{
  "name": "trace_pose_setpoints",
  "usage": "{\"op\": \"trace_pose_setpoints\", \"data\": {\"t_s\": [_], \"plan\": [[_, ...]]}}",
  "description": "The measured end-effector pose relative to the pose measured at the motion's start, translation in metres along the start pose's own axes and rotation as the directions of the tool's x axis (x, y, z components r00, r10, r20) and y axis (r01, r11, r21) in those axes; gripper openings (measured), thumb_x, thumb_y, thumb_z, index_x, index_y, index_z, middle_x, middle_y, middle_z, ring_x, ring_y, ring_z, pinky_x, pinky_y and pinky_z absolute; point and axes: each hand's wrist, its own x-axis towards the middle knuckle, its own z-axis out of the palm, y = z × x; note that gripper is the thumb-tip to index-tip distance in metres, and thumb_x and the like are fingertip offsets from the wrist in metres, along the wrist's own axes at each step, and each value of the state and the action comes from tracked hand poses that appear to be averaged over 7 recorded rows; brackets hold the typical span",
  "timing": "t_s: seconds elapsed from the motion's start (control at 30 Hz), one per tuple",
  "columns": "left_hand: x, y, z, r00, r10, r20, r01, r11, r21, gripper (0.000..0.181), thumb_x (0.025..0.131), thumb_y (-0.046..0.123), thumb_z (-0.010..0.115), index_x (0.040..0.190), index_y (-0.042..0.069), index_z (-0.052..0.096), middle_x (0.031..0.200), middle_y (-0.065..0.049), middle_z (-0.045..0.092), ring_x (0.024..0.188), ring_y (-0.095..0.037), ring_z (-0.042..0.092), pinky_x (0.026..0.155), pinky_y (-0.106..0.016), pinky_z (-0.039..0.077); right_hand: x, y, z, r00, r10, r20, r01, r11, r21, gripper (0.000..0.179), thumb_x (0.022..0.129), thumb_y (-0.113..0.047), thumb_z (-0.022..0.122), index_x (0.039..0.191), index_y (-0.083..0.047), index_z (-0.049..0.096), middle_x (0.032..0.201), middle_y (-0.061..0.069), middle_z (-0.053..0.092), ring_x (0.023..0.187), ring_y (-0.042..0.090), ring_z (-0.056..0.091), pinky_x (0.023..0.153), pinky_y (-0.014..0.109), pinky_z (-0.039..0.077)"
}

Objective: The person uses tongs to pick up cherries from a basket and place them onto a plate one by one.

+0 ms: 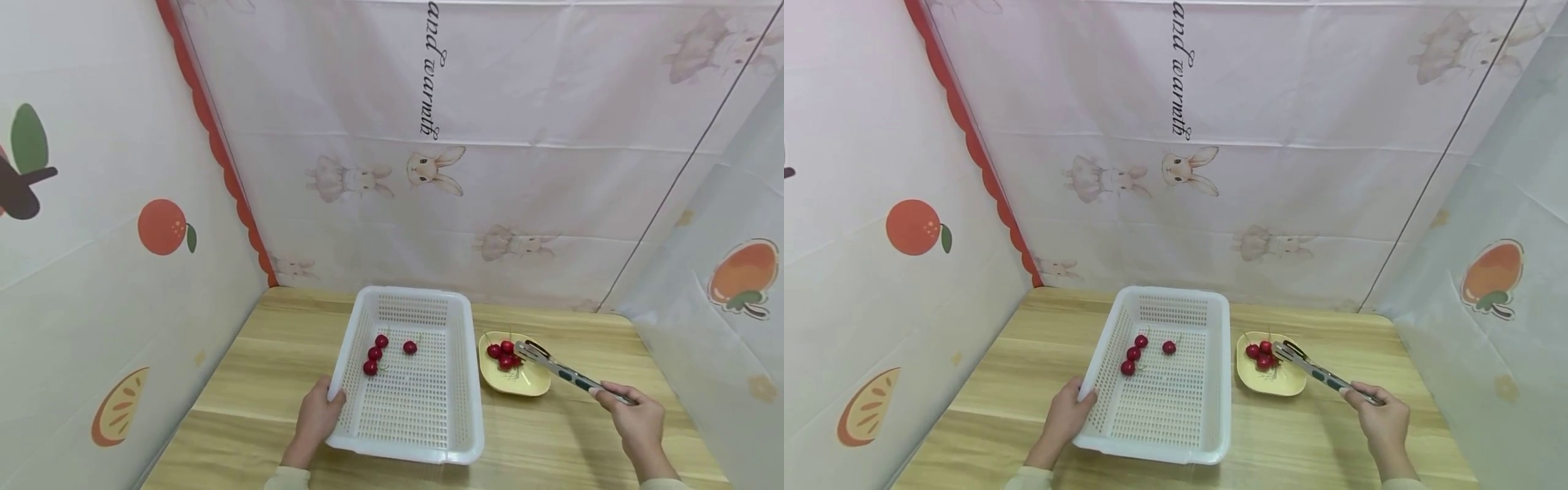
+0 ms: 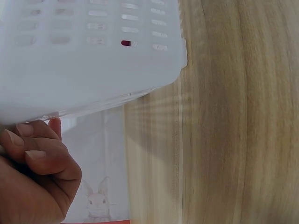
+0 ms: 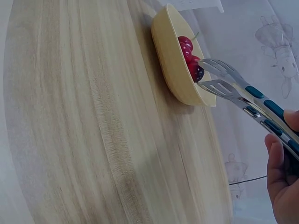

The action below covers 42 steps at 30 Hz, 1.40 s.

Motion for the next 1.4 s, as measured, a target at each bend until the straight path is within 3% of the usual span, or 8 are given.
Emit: {"op": "trace_pose_setpoints", "data": {"t_s": [0.37,0.57,0.8,1.07,1.4], "plan": [[-0.001,0.002,0.000,1.000,-0.020,0.016,0.020,1.000,-0.016,0.028,0.087,0.008,0.058,0.111,-0.006,0.052,0.082,-0.008,0.060,0.063,-0.014,0.057,0.053,-0.029,0.050,-0.003,0.003,0.002,1.000,0.020,0.009,-0.020,0.997,0.079,0.017,0.068,-0.016,0.084,0.082,-0.015,0.073,0.073,-0.017,0.062,0.069,-0.002,0.057,0.059,0.012,0.045],[-0.001,0.001,0.001,1.000,-0.010,0.004,0.010,1.000,-0.016,0.027,0.087,0.008,0.058,0.109,-0.006,0.053,0.081,-0.008,0.059,0.062,-0.014,0.057,0.053,-0.028,0.049,-0.008,0.001,0.009,0.997,0.061,-0.051,-0.044,0.960,0.278,0.022,0.065,-0.003,0.084,0.081,-0.015,0.074,0.070,-0.013,0.064,0.065,-0.001,0.059,0.056,0.012,0.046],[-0.001,0.001,0.001,1.000,-0.010,0.000,0.010,1.000,-0.010,0.026,0.088,0.009,0.059,0.109,-0.006,0.053,0.081,-0.008,0.059,0.062,-0.014,0.056,0.053,-0.028,0.049,-0.013,-0.004,0.016,0.994,0.085,-0.062,-0.055,0.923,0.381,0.021,0.064,-0.001,0.084,0.079,-0.012,0.075,0.073,-0.009,0.064,0.069,0.000,0.059,0.059,0.012,0.047],[-0.001,0.001,0.001,1.000,0.009,-0.013,-0.009,1.000,0.000,0.026,0.088,0.009,0.059,0.108,-0.006,0.054,0.086,-0.011,0.060,0.066,-0.016,0.057,0.056,-0.030,0.050,-0.017,-0.017,0.020,0.997,0.050,-0.063,-0.021,0.920,0.392,0.025,0.062,-0.001,0.085,0.083,-0.010,0.075,0.074,-0.008,0.065,0.070,0.002,0.058,0.060,0.012,0.046],[-0.001,0.001,0.001,1.000,-0.008,0.002,0.008,1.000,-0.021,0.025,0.088,0.008,0.058,0.108,-0.006,0.053,0.083,-0.008,0.060,0.064,-0.015,0.057,0.054,-0.029,0.050,-0.026,-0.035,0.034,1.000,-0.003,-0.029,0.016,0.897,0.442,0.025,0.063,0.005,0.082,0.084,-0.007,0.074,0.077,-0.005,0.066,0.071,0.004,0.061,0.062,0.013,0.048]]}}
